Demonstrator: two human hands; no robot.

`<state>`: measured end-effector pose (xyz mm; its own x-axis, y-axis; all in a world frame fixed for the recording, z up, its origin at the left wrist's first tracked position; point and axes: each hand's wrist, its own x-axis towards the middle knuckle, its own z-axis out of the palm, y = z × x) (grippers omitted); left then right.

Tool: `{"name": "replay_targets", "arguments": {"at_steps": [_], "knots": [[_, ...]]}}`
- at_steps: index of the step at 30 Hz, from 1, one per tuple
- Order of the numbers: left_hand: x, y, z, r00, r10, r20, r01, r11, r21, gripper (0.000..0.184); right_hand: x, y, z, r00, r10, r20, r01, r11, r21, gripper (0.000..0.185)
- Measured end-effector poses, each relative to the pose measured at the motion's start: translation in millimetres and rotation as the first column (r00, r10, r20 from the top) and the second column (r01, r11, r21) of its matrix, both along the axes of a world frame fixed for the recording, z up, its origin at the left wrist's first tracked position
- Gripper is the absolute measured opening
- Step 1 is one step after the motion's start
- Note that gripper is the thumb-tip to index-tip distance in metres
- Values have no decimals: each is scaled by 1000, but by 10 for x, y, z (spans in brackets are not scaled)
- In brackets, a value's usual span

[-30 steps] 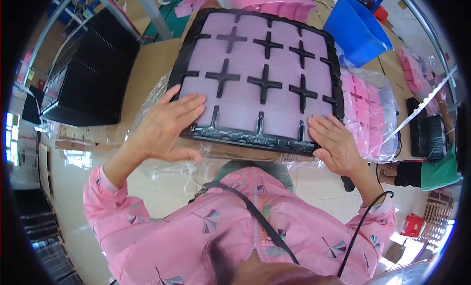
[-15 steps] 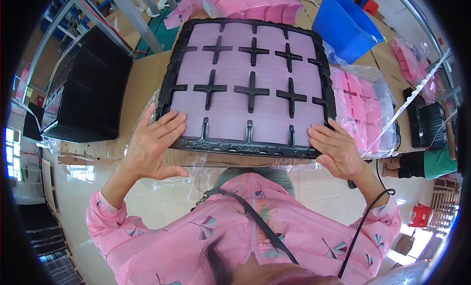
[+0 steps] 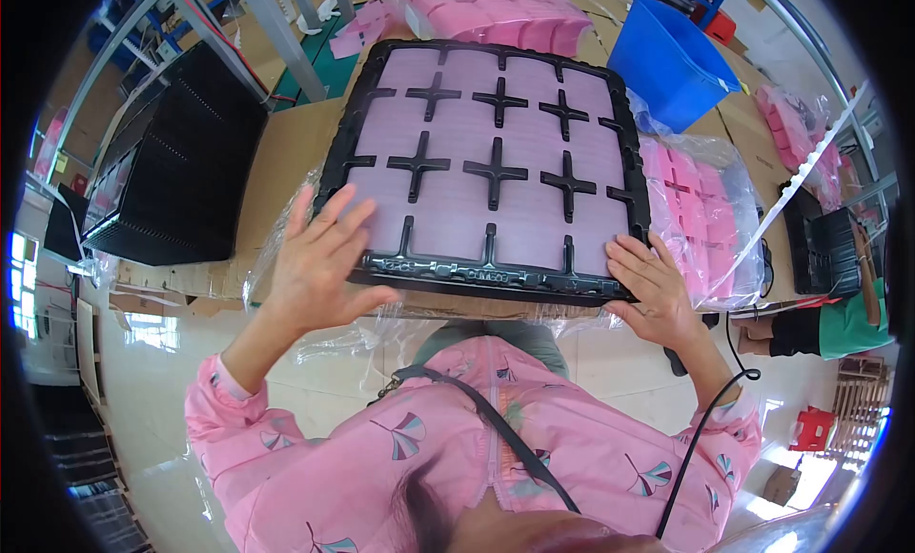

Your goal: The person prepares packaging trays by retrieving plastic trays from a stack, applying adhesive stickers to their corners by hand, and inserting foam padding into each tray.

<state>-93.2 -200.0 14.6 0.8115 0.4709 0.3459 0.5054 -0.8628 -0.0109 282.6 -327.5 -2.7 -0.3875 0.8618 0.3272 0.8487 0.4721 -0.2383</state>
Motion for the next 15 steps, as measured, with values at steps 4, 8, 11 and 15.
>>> {"name": "replay_targets", "arguments": {"at_steps": [4, 8, 11, 15], "knots": [[297, -202, -110, 993, -49, 108, 50, 999, -12, 64, 4, -71, -94, 998, -25, -60, 30, 997, 77, 37], [587, -309, -158, 979, -85, 186, 95, 994, -45, 63, -47, -72, 149, 994, -38, -101, 54, 986, 159, 30], [800, -309, -66, 967, -70, 246, 57, 997, 60, 49, -179, -64, 443, 999, -8, -52, 20, 970, 243, 27], [764, -150, 103, 907, -67, 415, -19, 980, 200, 45, -451, -81, 772, 998, -16, 67, -10, 927, 374, 35]]}}
